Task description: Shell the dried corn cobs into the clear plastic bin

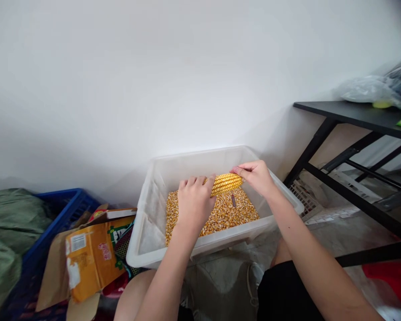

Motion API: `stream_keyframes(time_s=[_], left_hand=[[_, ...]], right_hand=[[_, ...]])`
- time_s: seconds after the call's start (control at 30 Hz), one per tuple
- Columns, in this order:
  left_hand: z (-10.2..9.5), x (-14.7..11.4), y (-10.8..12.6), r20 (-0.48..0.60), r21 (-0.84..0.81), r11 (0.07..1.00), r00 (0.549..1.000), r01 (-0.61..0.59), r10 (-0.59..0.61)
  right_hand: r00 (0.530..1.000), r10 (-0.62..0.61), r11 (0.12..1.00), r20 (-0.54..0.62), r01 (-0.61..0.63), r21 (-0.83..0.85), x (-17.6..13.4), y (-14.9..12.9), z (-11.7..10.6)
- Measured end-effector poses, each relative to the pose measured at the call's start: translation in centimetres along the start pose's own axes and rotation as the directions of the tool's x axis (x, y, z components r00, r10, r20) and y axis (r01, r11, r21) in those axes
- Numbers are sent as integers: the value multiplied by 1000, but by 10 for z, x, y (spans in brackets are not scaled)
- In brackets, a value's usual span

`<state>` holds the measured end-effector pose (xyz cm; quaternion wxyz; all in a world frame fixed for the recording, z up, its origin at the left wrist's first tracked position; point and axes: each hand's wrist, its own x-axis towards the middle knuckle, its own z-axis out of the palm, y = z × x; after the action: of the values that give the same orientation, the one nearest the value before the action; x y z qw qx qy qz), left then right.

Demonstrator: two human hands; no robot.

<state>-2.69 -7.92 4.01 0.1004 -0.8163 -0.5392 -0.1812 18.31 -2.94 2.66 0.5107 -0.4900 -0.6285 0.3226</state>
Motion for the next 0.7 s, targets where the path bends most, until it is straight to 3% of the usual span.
stream_keyframes(time_s=[0.13, 0.2, 0.23, 0.3, 0.37, 0.47, 0.53, 0.57, 0.6, 0.63, 0.67, 0.7], left_hand=[[-4, 2, -2, 3, -44, 999, 1000, 11, -11], [-9, 2, -3, 12, -64, 997, 999, 39, -39], [-12, 0, -4, 18, -75, 995, 998, 65, -64], [-20, -5, -6, 32, -98, 986, 991, 131, -129], [-31, -14, -13, 39, -102, 975, 980, 196, -193], [-48, -35, -35, 33, -21, 950, 950, 311, -310], [-62, -54, -54, 23, 75, 891, 893, 447, -450], [-69, -64, -65, 15, 111, 853, 857, 511, -515], [-77, -75, -75, -1, 129, 822, 829, 555, -559], [-85, -87, -83, -16, 133, 794, 802, 594, -597], [-93, -98, -91, -34, 121, 772, 780, 624, -625], [-102, -109, -96, -45, 95, 758, 763, 646, -645]], right_hand=[[999, -35, 996, -12, 36, 87, -1, -1, 0], [989, -126, 992, -73, 126, -13, -6, -6, 2], [970, -213, 974, -118, 201, -102, -10, -11, 3], [885, -428, 885, -181, 369, -285, -22, -24, 7], [802, -561, 812, -205, 484, -327, -36, -43, 9], [800, -556, 830, -225, 522, -196, -51, -77, 8], [858, -507, 862, -84, 502, -71, -60, -97, 13], [877, -479, 878, 49, 479, -7, -66, -105, 21], [865, -460, 886, 200, 461, 42, -75, -112, 35], [825, -425, 899, 372, 433, 65, -89, -115, 53], [748, -400, 902, 530, 424, 82, -108, -116, 77], [637, -385, 895, 668, 434, 102, -133, -114, 105]])
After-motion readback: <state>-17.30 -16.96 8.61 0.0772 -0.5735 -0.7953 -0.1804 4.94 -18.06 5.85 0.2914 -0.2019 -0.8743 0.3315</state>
